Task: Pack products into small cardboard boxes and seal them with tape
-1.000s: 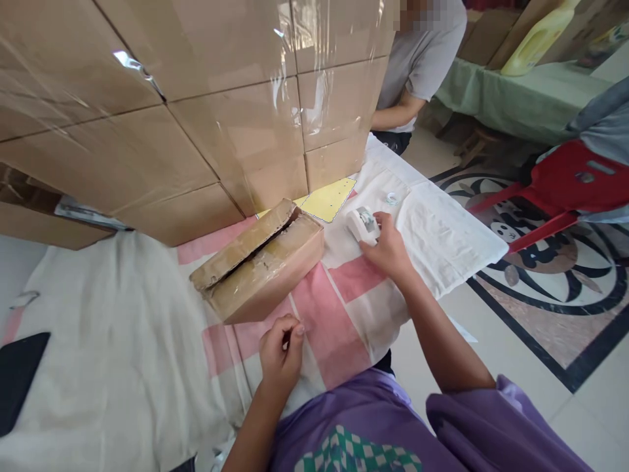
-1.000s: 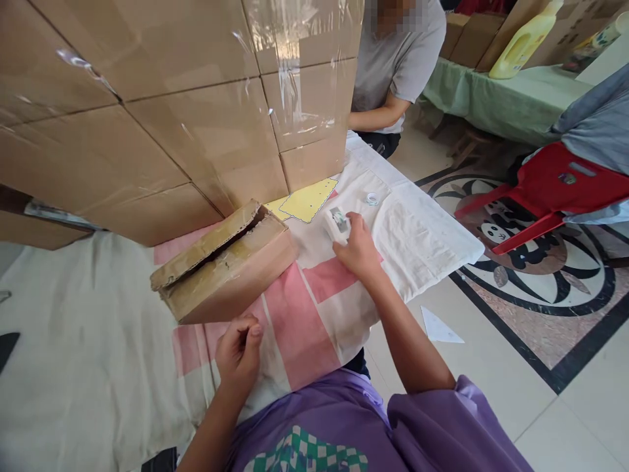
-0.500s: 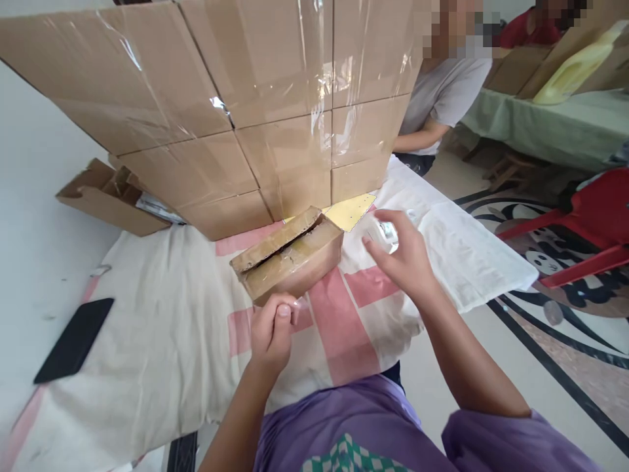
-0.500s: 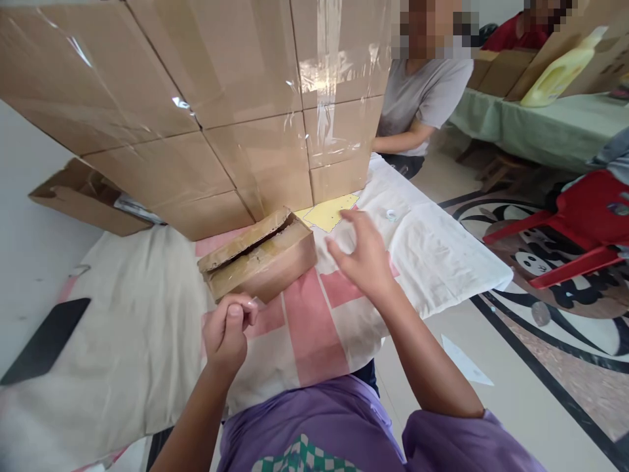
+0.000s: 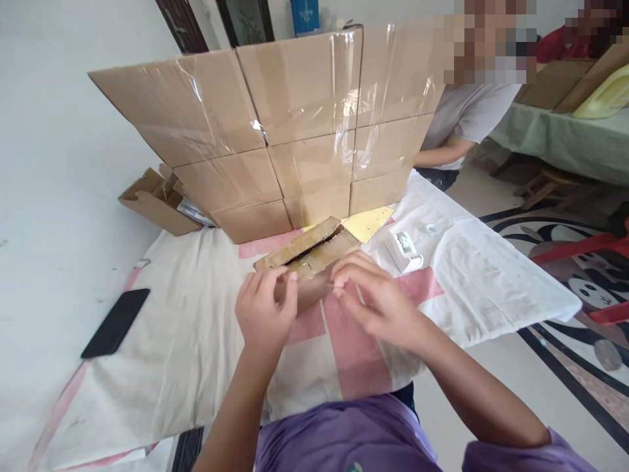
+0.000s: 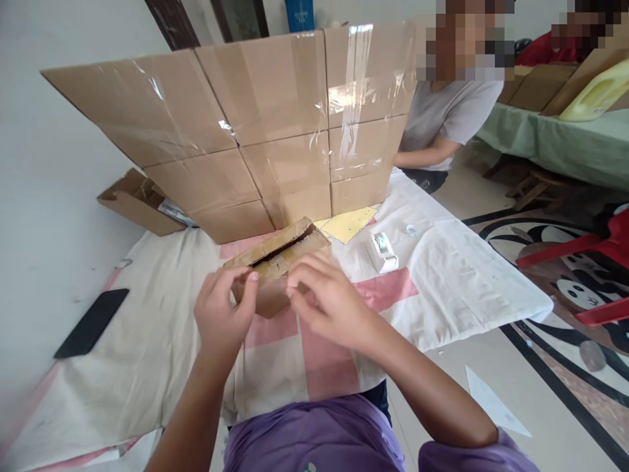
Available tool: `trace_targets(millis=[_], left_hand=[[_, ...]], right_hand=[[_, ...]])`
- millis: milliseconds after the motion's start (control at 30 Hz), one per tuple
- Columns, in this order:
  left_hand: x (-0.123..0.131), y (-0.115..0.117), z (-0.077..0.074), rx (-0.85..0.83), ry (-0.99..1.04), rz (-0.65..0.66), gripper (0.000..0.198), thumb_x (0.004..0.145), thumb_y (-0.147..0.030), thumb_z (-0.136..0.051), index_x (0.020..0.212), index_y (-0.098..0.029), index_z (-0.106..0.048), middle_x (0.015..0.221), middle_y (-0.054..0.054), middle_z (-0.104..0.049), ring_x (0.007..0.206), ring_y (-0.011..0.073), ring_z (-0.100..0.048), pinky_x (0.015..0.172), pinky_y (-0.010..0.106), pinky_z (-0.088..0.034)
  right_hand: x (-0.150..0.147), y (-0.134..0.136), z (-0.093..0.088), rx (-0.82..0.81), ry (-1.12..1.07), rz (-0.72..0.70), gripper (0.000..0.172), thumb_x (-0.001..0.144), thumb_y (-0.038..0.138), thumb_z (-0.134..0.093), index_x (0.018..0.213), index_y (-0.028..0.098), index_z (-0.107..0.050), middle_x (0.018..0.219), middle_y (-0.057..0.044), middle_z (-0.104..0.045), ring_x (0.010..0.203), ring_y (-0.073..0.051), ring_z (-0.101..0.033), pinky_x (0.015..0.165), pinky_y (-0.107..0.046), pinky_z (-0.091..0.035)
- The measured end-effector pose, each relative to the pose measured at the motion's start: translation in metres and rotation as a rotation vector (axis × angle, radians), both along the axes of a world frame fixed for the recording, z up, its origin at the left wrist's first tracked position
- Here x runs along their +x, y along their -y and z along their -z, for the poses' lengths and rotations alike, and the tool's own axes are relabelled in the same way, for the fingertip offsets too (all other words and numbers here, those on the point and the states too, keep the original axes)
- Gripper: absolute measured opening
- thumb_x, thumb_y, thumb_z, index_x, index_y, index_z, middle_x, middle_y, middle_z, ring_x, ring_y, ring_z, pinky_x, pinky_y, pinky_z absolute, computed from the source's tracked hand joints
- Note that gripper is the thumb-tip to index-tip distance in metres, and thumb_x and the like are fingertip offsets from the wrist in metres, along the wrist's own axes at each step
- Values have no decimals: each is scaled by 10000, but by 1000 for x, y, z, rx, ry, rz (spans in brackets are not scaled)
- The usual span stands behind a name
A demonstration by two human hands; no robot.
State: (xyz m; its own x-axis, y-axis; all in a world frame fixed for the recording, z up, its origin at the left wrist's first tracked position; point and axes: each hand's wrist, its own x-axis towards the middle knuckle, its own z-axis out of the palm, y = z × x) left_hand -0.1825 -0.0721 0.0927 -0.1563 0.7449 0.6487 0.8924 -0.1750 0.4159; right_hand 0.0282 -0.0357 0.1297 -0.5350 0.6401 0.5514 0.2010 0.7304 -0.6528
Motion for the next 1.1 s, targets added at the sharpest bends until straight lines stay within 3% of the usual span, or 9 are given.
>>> trace_targets(millis=[67, 133, 267, 500, 800, 1100], left_hand=[[-3, -14, -9, -115, -184, 36, 373, 967, -420, -626, 1279, -216, -652, 1262, 116, -733, 1167, 323, -649, 969, 444, -466], [-4, -25, -12, -264, -320, 150, 567, 958, -464, -640, 1462, -226, -538, 1492, 115, -607, 1377, 354, -543, 1099, 507, -413], [-1, -33, -3, -400, -438, 214, 556, 974, -438, -623, 1473, -204, -547, 1574, 95, -513, 1495, 350, -432, 1195, 560, -351], [-14, -36, 3, -428, -481, 250, 560, 975, -387, -641, 1498, -225, -528, 1597, 71, -482, 1519, 327, -401, 1214, 555, -344], [-33, -40, 2, -437, -463, 370, 532, 989, -426, -616, 1497, -294, -531, 1622, 41, -460, 1541, 303, -362, 1230, 499, -312], [-23, -37, -2, -446, -465, 322, 518, 981, -379, -609, 1466, -212, -534, 1600, 72, -495, 1518, 304, -376, 1208, 493, -302]], right_hand=[[8, -15, -4, -3, -3, 42, 104, 995, 212, -564, 899, 241, -590, 1060, -64, -635, 1035, -235, -587, 943, -427, -460], [15, -35, -6, -13, 30, 50, 161, 1011, 272, -565, 859, 236, -605, 1151, -73, -629, 1123, -247, -578, 1008, -445, -437], [21, -82, -4, -63, 126, -1, 211, 1008, 338, -570, 841, 233, -642, 1225, -77, -615, 1246, -268, -543, 1083, -483, -406], [5, -140, 6, -238, 237, -159, 176, 935, 359, -657, 839, 226, -719, 1336, -93, -595, 1362, -283, -509, 1122, -505, -418], [-13, -145, 4, -340, 255, -238, 213, 879, 413, -750, 787, 221, -750, 1434, -92, -571, 1411, -293, -489, 1178, -524, -350], [-22, -140, 21, -315, 119, -107, 189, 870, 380, -726, 782, 213, -733, 1305, -92, -626, 1285, -274, -570, 1126, -488, -370]])
